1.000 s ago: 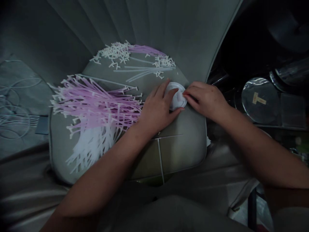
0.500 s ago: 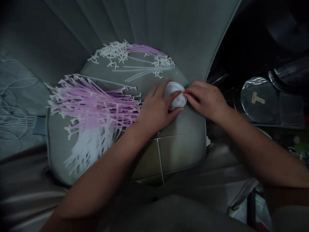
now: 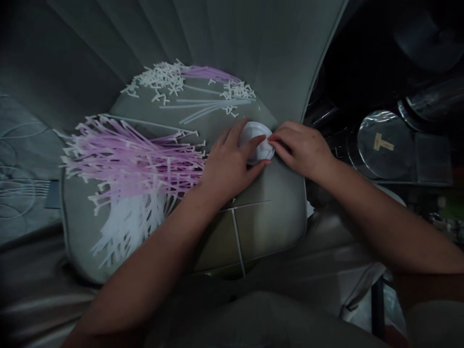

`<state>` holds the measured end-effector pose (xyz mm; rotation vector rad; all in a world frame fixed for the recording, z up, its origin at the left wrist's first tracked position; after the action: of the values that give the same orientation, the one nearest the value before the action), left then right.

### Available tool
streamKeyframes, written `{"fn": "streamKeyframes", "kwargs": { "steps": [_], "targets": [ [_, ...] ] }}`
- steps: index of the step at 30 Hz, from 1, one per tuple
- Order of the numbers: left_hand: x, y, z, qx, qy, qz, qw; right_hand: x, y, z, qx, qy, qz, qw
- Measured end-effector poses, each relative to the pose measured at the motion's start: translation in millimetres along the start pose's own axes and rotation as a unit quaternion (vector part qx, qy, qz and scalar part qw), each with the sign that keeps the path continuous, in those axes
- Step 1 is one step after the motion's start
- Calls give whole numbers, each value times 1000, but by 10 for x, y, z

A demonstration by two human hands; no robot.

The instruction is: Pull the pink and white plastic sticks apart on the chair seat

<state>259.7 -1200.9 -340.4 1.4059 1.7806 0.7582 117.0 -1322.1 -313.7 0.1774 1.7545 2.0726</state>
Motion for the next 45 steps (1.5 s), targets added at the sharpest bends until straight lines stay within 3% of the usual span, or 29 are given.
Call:
{"fn": "streamKeyframes", "kwargs": {
  "steps": [33, 39, 45],
  "targets": [
    [-9, -6, -14, 3, 16, 18, 1000, -27, -64, 56, 95, 19, 39, 995],
    [-18, -10, -4, 3, 13, 22, 1000, -37, -56, 24, 59, 8, 26, 998],
    [-6, -6, 4, 10, 11, 6, 1000, -26, 147, 2, -17, -35, -10, 999]
  ]
}}
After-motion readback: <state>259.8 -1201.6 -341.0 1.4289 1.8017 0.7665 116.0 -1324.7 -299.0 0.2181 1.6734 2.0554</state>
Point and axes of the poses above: each hand's wrist, its own x-axis away from the middle knuckle, its own y-axis out of the back of the hand, z = x × y, the point moved 2 cm from there along -x, towards the middle knuckle, and after that the axes turned 4 degrees about x, right-handed, at the moved point
